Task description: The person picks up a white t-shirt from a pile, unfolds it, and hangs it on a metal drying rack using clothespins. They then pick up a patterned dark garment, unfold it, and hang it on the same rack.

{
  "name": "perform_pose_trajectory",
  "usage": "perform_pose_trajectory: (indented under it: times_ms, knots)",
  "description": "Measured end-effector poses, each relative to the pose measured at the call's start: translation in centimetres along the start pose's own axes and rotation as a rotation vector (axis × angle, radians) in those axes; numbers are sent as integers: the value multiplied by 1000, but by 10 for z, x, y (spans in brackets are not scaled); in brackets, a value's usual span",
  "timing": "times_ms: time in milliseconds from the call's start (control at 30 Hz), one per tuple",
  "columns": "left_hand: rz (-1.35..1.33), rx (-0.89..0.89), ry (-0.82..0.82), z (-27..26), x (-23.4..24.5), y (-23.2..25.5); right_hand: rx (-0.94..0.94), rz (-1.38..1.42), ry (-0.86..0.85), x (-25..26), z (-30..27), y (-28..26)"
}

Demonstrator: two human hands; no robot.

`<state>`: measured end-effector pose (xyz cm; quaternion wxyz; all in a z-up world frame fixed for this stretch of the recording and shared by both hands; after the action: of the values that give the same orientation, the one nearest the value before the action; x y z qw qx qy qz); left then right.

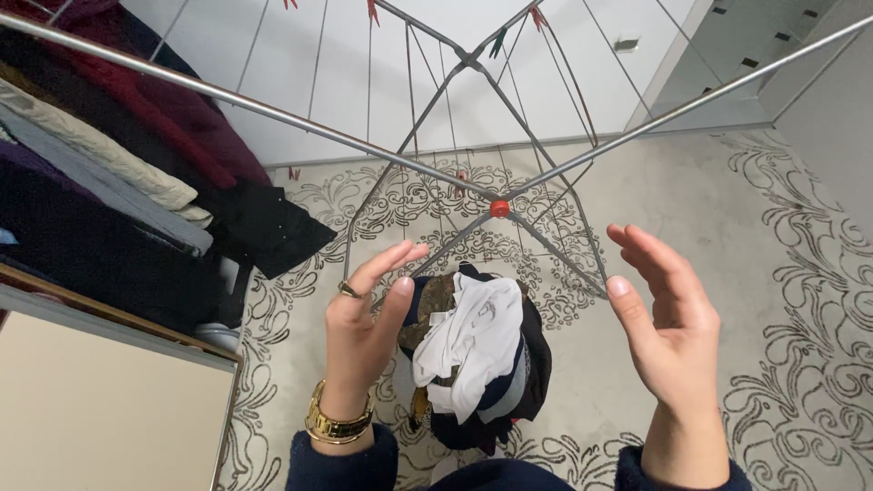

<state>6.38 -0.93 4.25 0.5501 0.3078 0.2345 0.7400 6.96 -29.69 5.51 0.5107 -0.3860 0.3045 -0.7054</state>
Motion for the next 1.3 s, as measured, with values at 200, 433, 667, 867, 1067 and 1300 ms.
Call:
perform_pose_trajectory:
  times_ms: [200, 433, 667, 867, 1067, 1300]
  knots:
    - [-3, 24, -49, -2, -15, -6, -20, 12, -14, 3, 0, 12]
    - [-72, 67, -5, -2, -32, -13, -31, 28, 52, 5, 3, 40]
    - [-46, 143, -37, -7, -50, -25, -109, 9, 17, -2, 2, 68]
    - [-37, 265, -53, -15, -66, -41, -169, -12, 10, -2, 3, 101]
    - [20, 373, -113, -33, -85, -69, -223, -24, -11, -8, 0, 142]
    - [78, 446, -210, -35, -97, -96, -334, -63, -53, -33, -13, 206]
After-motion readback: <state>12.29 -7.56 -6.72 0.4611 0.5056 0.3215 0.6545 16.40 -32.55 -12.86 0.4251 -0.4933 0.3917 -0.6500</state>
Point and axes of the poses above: each hand's wrist, its own z-axis towards the middle knuckle, its own x-axis out of the back of the hand, y = z × x, the point moved 8 cm from there along z, towards the middle knuckle, and after that the axes turned 6 degrees about -x, right-handed, at the moved point
